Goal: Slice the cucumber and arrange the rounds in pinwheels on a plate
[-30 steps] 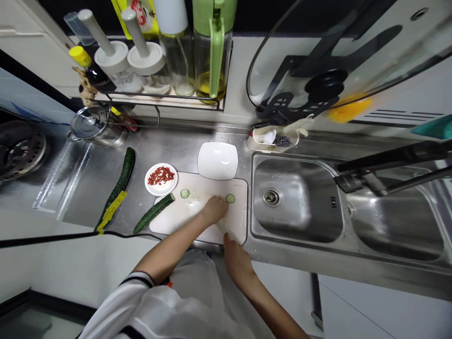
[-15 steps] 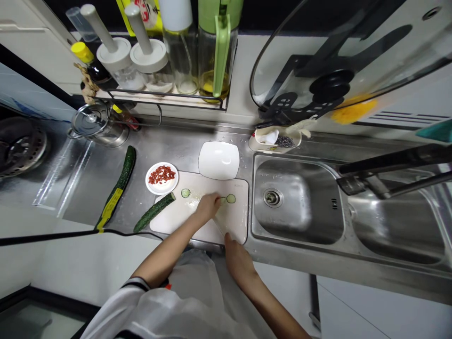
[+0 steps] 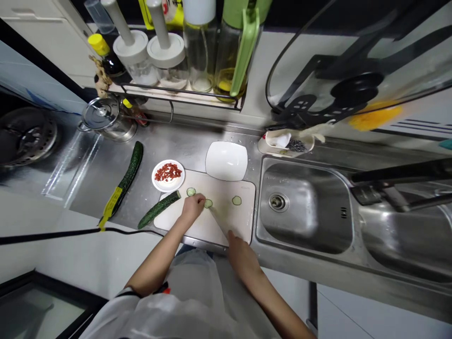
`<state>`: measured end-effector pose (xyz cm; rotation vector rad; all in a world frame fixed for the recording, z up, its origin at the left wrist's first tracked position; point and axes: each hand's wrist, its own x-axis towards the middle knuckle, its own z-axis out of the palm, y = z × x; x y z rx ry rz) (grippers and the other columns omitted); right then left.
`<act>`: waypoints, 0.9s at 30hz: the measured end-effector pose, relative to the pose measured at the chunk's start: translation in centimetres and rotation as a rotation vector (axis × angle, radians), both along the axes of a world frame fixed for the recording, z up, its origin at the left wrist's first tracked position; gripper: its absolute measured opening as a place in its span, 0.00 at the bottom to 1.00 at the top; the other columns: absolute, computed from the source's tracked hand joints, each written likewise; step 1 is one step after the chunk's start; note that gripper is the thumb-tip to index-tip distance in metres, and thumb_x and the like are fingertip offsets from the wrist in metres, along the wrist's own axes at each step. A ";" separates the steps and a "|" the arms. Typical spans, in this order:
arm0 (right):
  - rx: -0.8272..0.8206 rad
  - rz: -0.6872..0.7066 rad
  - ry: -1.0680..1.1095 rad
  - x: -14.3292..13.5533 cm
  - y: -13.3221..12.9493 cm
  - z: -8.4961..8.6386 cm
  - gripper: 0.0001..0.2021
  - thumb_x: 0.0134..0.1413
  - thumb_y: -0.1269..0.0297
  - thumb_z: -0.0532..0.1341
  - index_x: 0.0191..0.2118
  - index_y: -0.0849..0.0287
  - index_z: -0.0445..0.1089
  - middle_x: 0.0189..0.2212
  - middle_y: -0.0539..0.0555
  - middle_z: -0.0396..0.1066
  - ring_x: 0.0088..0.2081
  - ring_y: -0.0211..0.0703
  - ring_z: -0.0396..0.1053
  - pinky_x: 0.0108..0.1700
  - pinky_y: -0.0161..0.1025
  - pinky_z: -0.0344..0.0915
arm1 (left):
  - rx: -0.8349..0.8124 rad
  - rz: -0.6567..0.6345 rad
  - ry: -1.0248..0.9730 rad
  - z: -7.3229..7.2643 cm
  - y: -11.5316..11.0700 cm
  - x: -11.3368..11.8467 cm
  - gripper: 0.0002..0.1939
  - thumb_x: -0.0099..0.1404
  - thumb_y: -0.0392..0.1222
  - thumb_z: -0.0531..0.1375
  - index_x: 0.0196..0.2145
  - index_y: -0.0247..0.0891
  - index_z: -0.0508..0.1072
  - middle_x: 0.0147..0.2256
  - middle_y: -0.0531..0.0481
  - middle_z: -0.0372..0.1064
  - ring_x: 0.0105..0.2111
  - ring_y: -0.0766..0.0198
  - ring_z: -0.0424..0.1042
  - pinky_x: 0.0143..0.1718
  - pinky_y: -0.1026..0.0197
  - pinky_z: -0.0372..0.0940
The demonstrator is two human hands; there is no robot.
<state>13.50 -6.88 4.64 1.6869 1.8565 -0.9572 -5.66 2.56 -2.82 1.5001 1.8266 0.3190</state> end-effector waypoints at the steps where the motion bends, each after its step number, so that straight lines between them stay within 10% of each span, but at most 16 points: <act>1: 0.006 0.003 -0.007 -0.3 0.3 0.0 0.23 0.55 0.81 0.44 0.54 0.63 0.61 0.38 0.61 0.73 0.41 0.48 0.73 0.34 0.35 0.64 | 0.000 0.004 0.008 0.0 -0.1 0.0 0.10 0.59 0.35 0.55 0.32 0.40 0.77 0.30 0.52 0.75 0.30 0.66 0.70 0.33 0.67 0.59; 27: 0.027 0.023 -0.034 -2.1 2.6 0.5 0.23 0.55 0.82 0.44 0.55 0.65 0.61 0.37 0.63 0.74 0.40 0.48 0.73 0.34 0.36 0.65 | 0.086 -0.101 0.083 -0.1 -0.3 0.3 0.12 0.61 0.33 0.53 0.31 0.40 0.77 0.31 0.50 0.75 0.32 0.66 0.71 0.33 0.67 0.57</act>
